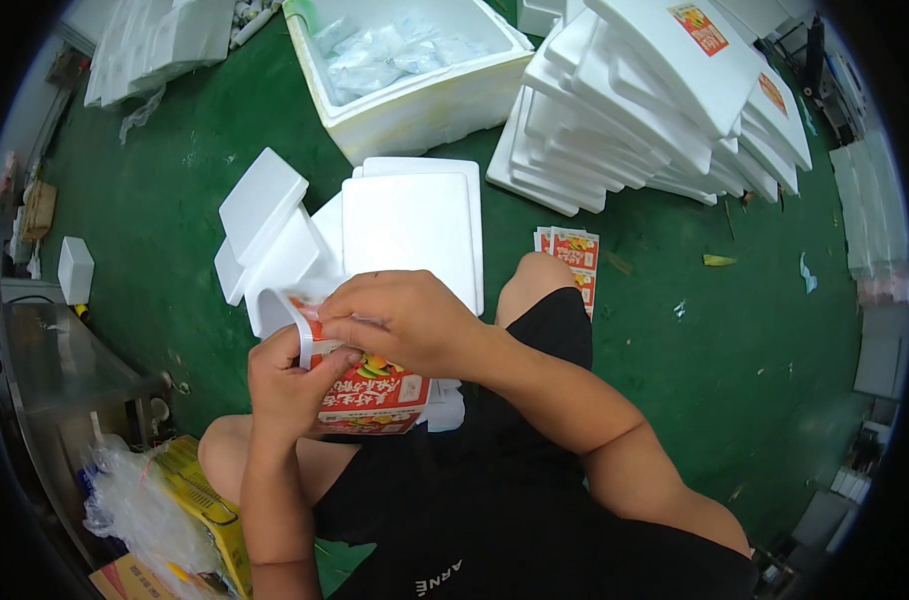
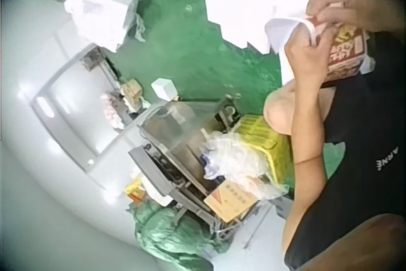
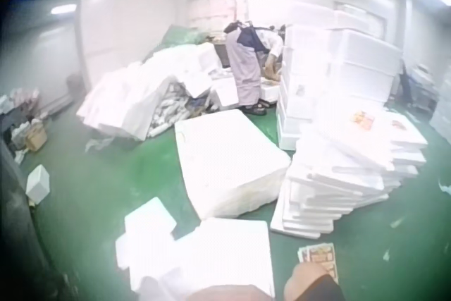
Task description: The person peels adhesive labels from sheets and applies them to the centers of white foam lids and containers while sitting on the floor.
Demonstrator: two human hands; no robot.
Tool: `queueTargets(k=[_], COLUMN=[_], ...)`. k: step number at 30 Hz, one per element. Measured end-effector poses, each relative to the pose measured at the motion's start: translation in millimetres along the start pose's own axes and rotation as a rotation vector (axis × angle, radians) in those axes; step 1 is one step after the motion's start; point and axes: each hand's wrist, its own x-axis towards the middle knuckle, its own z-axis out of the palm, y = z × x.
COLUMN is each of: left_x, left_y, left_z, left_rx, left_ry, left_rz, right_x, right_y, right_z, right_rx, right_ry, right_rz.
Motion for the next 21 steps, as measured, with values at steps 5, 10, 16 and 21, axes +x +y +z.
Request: queueTargets(k=[5,10,16,21], left_x=[-3,-3,-3,-11], left_y=[-19,-16,-11,-23], left_z=[1,-2,1,-70], left_rx=[0.183,0.125,-0.004,-0.175], left_ry=[0.044,-0.054,-0.047,0.259], left_rz=[0.074,-0.023,-0.124,-0.279], right_x=[0,2,-1,17], right_y=[6,17,37,118], right_z=[8,3,0,-91], right_rx=[-0.042,0.255,0.623,1.357], right_ry=[-0.050,-0.124,0.012,0.529], right_rz=[-0.086,0.065,0.503,0.609])
